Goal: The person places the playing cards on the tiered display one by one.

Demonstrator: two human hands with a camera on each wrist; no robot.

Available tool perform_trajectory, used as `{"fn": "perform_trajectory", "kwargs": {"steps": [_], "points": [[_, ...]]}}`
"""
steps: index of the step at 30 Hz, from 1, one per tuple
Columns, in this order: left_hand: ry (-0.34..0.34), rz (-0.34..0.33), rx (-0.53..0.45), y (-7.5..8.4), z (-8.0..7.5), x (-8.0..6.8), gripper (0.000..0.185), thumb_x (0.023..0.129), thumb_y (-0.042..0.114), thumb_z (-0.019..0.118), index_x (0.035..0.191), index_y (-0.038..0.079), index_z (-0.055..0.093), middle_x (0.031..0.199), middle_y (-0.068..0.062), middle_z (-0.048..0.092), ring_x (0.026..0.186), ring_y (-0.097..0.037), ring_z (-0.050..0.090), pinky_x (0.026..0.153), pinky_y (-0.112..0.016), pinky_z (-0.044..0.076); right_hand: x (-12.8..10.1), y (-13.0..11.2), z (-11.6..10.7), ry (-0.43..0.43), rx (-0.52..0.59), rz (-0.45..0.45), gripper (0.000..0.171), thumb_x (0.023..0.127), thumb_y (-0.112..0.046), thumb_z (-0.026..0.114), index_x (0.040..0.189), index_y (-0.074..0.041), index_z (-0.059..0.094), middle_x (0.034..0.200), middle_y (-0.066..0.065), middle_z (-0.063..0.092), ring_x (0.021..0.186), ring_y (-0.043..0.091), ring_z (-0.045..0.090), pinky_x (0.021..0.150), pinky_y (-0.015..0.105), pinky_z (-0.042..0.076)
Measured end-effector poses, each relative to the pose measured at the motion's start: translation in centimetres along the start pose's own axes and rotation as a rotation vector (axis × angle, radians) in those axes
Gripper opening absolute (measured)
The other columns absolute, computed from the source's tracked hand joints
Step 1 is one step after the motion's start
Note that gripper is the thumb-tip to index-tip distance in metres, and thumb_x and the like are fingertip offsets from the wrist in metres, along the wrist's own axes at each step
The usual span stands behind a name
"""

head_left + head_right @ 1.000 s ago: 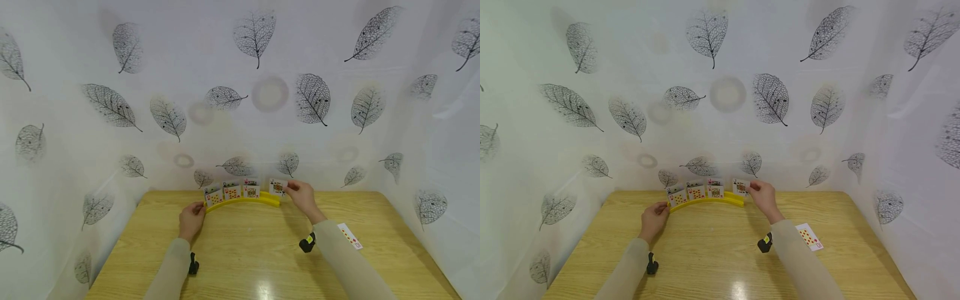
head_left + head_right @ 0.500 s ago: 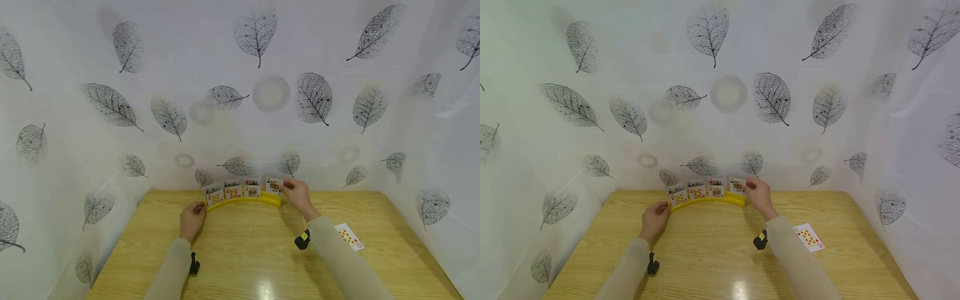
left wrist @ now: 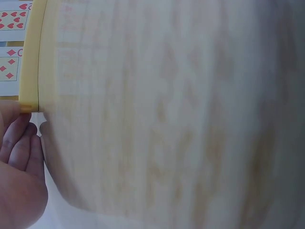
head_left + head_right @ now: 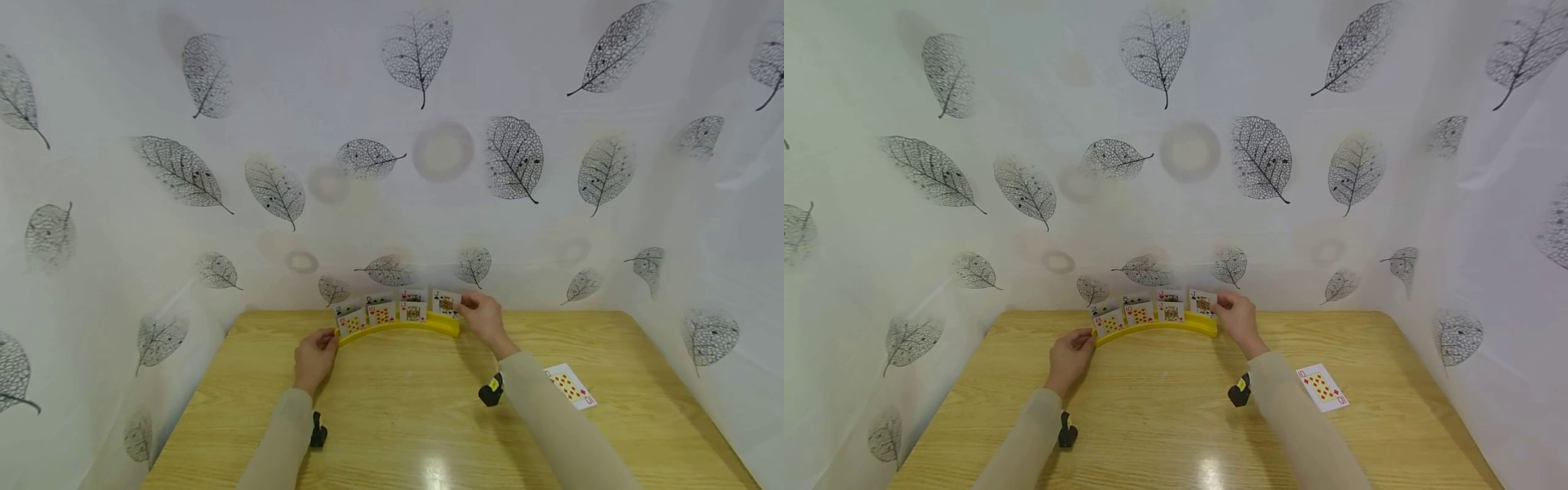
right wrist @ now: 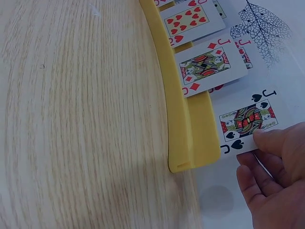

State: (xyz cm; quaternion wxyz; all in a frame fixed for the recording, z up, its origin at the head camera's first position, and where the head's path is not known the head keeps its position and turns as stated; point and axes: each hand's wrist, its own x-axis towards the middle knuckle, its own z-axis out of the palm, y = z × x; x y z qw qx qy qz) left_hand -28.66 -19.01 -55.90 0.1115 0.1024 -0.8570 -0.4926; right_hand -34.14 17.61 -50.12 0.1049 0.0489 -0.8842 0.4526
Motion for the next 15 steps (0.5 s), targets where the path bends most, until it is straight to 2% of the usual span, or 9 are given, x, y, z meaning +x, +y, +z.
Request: {"fn": "perform_trajectory", "kwargs": {"steps": [8, 15], "points": [[0.008, 0.013, 0.010, -0.33, 0.16, 0.16, 0.026, 0.100, 0.011, 0.070, 0.124, 0.001, 0.075, 0.116, -0.018, 0.079, 0.111, -0.033, 0.075, 0.096, -0.047, 0.062, -0.33, -0.06, 0.28, -0.030, 0.024, 0.043, 0.022, 0.101, -0.013, 0.071, 0.114, 0.004, 0.075, 0.110, 0.022, 0.076, 0.102, 0.036, 0.071, 0.091, 0.051, 0.061], [0.020, 0.014, 0.012, -0.45, 0.11, 0.16, 0.026, 0.100, 0.011, 0.070, 0.123, 0.002, 0.075, 0.115, -0.017, 0.079, 0.110, -0.033, 0.076, 0.093, -0.046, 0.063, -0.27, -0.01, 0.55, -0.016, 0.012, 0.021, 0.017, 0.101, -0.012, 0.071, 0.108, 0.002, 0.076, 0.106, 0.021, 0.076, 0.098, 0.034, 0.071, 0.087, 0.049, 0.061]]}}
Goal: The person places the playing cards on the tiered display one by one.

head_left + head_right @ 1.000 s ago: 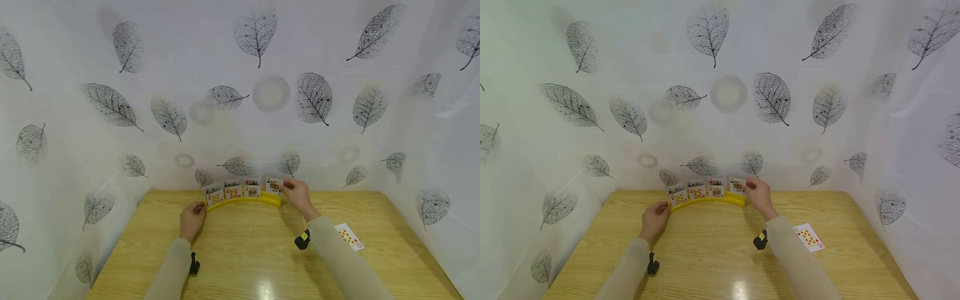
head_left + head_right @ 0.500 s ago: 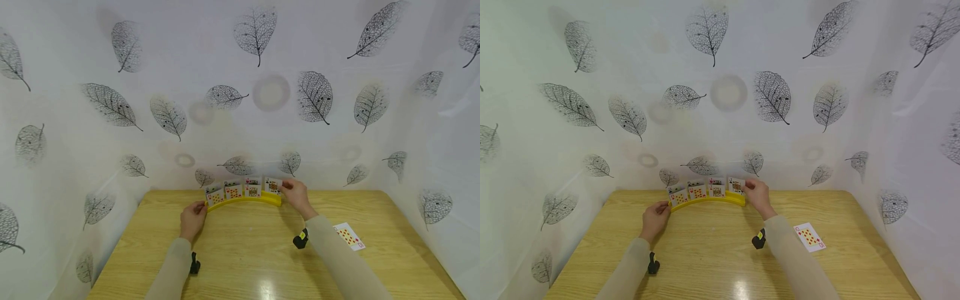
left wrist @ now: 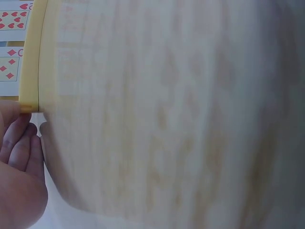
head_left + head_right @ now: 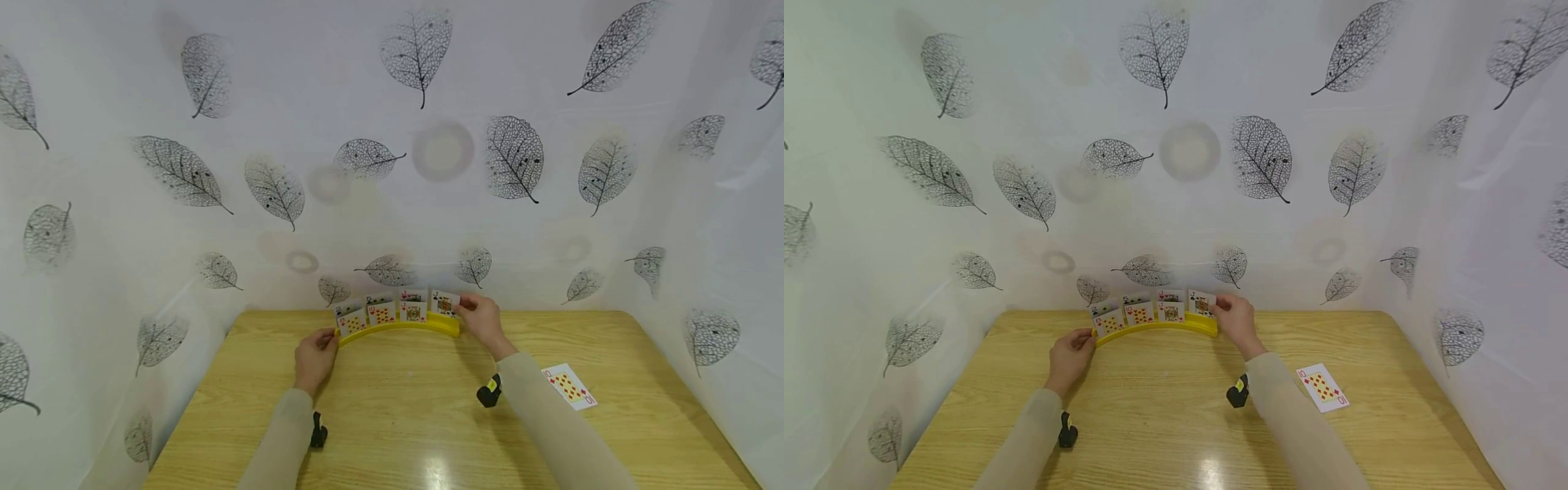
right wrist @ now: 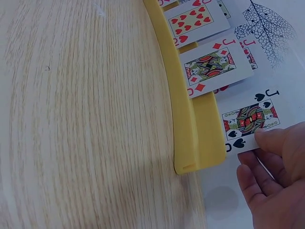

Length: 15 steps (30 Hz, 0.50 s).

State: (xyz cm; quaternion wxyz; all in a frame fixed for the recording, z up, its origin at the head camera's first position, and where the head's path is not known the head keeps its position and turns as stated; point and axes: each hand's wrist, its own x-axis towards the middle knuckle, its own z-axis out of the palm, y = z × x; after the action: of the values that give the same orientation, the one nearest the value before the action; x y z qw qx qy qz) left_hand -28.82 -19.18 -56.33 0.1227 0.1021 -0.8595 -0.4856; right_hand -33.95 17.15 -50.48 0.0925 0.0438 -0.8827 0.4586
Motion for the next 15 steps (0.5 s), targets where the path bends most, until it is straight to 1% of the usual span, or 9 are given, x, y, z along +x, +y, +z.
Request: {"fn": "perform_trajectory", "kwargs": {"steps": [5, 7, 15], "points": [[-0.002, -0.004, 0.002, -0.07, 0.03, 0.01, 0.026, 0.100, 0.012, 0.070, 0.124, 0.002, 0.075, 0.116, -0.017, 0.079, 0.110, -0.033, 0.075, 0.094, -0.046, 0.063, -0.13, 0.05, 0.01, 0.000, -0.006, -0.017, 0.015, 0.100, -0.012, 0.072, 0.104, 0.002, 0.075, 0.104, 0.021, 0.076, 0.097, 0.035, 0.070, 0.088, 0.051, 0.061], [-0.007, -0.004, 0.003, -0.06, 0.02, -0.02, 0.027, 0.100, 0.012, 0.070, 0.124, 0.002, 0.075, 0.116, -0.018, 0.078, 0.111, -0.034, 0.075, 0.095, -0.047, 0.063, -0.17, 0.14, 0.00, -0.001, -0.006, -0.019, 0.016, 0.100, -0.012, 0.072, 0.106, 0.003, 0.075, 0.105, 0.021, 0.076, 0.098, 0.036, 0.070, 0.088, 0.051, 0.061], [-0.010, -0.011, -0.005, 0.08, -0.09, -0.06, 0.027, 0.100, 0.013, 0.070, 0.124, 0.002, 0.074, 0.117, -0.018, 0.078, 0.113, -0.034, 0.075, 0.097, -0.048, 0.062, -0.55, 0.42, -0.61, -0.037, 0.031, 0.027, 0.032, 0.101, -0.019, 0.073, 0.126, 0.000, 0.072, 0.119, 0.020, 0.075, 0.110, 0.036, 0.071, 0.095, 0.050, 0.062]]}}
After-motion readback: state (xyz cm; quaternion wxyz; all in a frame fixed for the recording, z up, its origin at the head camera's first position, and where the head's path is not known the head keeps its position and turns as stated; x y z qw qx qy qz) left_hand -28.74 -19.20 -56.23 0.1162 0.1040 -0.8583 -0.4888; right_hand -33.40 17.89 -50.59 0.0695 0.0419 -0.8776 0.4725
